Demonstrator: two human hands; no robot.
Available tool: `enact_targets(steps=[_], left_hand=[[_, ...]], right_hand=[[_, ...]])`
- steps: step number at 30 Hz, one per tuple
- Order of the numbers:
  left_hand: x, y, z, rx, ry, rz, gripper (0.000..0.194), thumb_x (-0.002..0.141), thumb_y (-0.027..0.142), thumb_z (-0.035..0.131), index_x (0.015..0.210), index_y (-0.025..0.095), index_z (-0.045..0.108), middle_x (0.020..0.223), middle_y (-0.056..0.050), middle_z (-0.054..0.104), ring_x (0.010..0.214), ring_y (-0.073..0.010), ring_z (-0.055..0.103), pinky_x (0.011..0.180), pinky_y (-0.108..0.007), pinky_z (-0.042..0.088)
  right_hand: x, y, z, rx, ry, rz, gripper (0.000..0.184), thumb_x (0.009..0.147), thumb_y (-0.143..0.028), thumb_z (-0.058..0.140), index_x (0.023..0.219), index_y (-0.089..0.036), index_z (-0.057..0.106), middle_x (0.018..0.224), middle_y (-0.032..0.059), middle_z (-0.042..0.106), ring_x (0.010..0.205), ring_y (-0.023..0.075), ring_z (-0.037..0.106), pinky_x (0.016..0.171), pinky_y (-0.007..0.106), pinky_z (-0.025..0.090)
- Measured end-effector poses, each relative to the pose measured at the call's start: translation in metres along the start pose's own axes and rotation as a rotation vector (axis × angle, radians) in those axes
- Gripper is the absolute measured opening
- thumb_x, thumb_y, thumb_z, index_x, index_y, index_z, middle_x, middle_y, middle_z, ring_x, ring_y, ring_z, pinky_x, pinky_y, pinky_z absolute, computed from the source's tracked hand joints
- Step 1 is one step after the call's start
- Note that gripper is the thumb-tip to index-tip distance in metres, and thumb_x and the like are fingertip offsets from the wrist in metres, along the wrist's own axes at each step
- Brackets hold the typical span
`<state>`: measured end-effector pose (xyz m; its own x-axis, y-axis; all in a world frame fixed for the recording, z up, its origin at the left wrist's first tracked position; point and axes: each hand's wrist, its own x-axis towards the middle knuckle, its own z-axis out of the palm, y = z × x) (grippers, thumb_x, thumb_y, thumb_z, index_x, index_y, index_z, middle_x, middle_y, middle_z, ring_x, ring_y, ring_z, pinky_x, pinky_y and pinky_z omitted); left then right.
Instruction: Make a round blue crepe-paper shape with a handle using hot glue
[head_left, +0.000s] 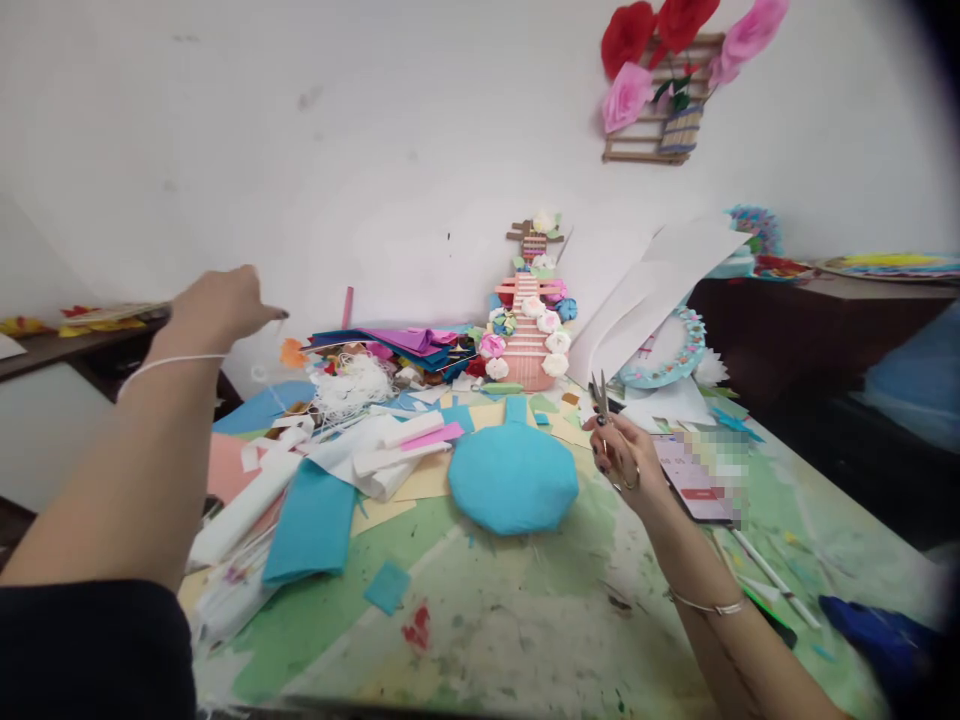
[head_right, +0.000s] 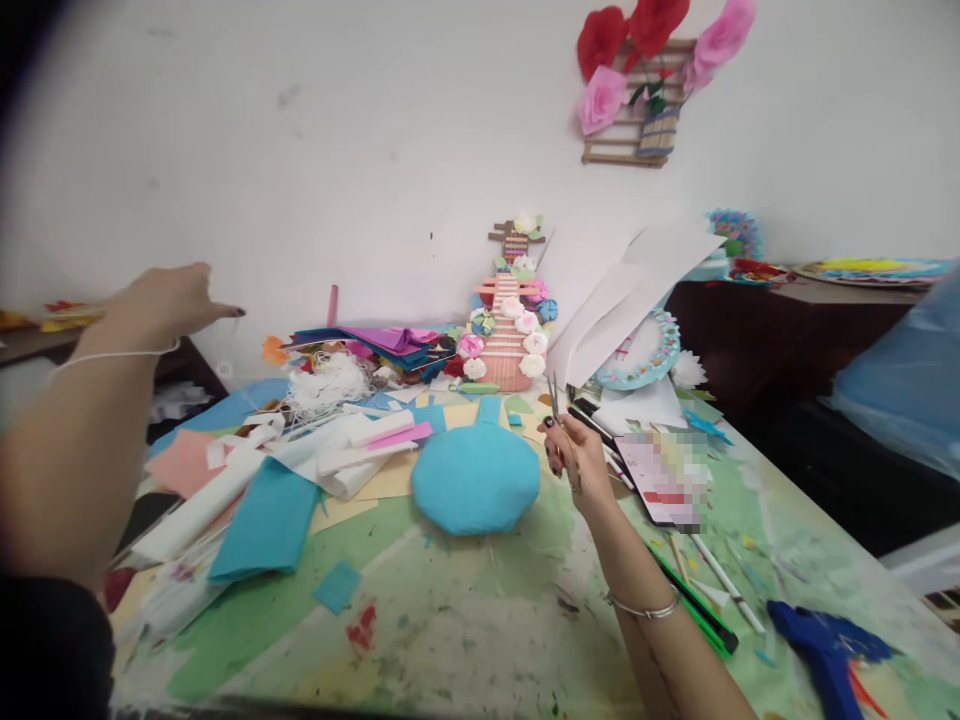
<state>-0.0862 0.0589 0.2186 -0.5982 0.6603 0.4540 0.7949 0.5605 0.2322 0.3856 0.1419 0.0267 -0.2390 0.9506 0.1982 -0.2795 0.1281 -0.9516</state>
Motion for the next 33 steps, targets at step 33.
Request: enact_targets(steps=[33], left_hand=[[-0.104, 0.084, 0.131, -1.178, -1.083, 0.33, 0.025, 0.078, 0.033, 0.064, 0.088, 0.011, 0.066, 0.104, -0.012, 0.066, 0.084, -0.015, 0.057, 0.072, -0.024, 0.045]], right_hand=[[-0.019, -0.073, -0.023, -0.098, 0.195, -0.129, 0.022, 0.056, -0.011, 0.066, 0.078, -0.014, 0.066, 0.046, -0.003, 0.054, 0.037, 0.0046, 0.038, 0.036, 0.016, 0.024]])
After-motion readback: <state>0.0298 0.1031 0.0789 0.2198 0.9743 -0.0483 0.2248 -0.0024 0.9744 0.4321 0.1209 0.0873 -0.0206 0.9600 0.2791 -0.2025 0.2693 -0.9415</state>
